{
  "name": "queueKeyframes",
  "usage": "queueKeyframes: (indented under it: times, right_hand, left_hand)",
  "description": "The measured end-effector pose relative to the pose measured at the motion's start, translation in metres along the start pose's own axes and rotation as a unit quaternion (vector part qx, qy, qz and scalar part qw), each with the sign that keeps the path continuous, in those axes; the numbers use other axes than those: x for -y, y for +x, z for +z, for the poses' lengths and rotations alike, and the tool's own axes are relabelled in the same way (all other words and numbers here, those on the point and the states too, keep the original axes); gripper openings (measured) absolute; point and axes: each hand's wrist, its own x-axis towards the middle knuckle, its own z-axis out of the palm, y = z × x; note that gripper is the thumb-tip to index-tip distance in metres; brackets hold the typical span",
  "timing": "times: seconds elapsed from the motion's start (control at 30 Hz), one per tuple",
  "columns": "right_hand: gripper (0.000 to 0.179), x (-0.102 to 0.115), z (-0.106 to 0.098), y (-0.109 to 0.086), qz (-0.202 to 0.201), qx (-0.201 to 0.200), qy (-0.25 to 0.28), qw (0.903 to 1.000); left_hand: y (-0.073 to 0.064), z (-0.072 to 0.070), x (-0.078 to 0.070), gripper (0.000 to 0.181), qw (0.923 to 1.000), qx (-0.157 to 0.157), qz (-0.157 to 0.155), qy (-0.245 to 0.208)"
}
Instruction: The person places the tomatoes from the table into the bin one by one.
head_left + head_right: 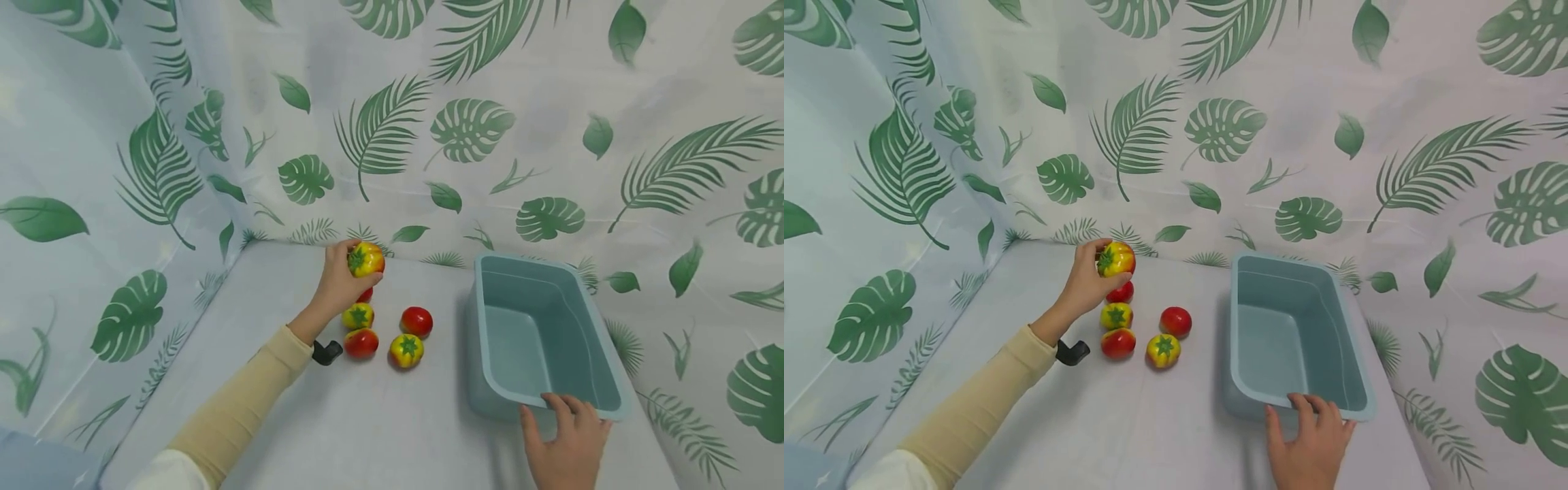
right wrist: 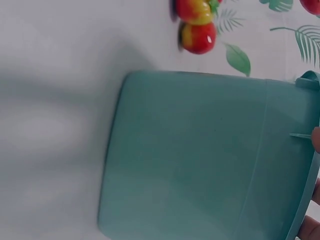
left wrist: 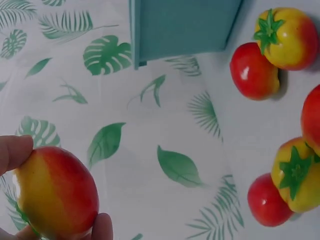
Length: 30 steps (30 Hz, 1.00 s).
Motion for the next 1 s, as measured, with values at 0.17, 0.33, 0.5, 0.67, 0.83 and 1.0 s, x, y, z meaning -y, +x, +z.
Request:
queueKeyframes:
  times: [0.17, 0.33, 0.5, 0.67, 0.83, 1.0]
  right_hand:
    - [0.041, 0.004, 0.005, 0.002, 0.005, 0.009, 0.003, 0.9999]
    - [0.042, 0.007, 0.007, 0.004, 0.018, 0.019, -0.002, 0.9996]
    - [0.044, 0.001, 0.011, 0.001, 0.03, -0.008, -0.002, 0.9995]
    - [0.046, -0.007, 0.013, -0.004, 0.034, -0.037, 0.0, 0.9987]
    - [0.045, -0.002, 0.015, -0.005, 0.039, -0.043, 0.01, 0.9983]
    - [0.045, 0.004, 0.016, -0.002, 0.036, -0.023, -0.001, 0.9991]
  left_hand:
    - [0.005, 0.003, 0.001, 0.076, 0.9998, 0.002, -0.016, -0.008]
    - [0.009, 0.013, -0.004, 0.075, 0.9997, 0.013, 0.006, -0.021]
    - [0.01, 0.035, -0.016, 0.075, 0.9984, 0.043, 0.036, -0.01]
    - [0.007, 0.065, -0.032, 0.075, 0.9958, 0.079, 0.047, -0.002]
    - [0.001, 0.09, -0.046, 0.073, 0.9908, 0.114, 0.072, 0.002]
    - [-0.009, 0.111, -0.058, 0.072, 0.9832, 0.142, 0.115, 0.004]
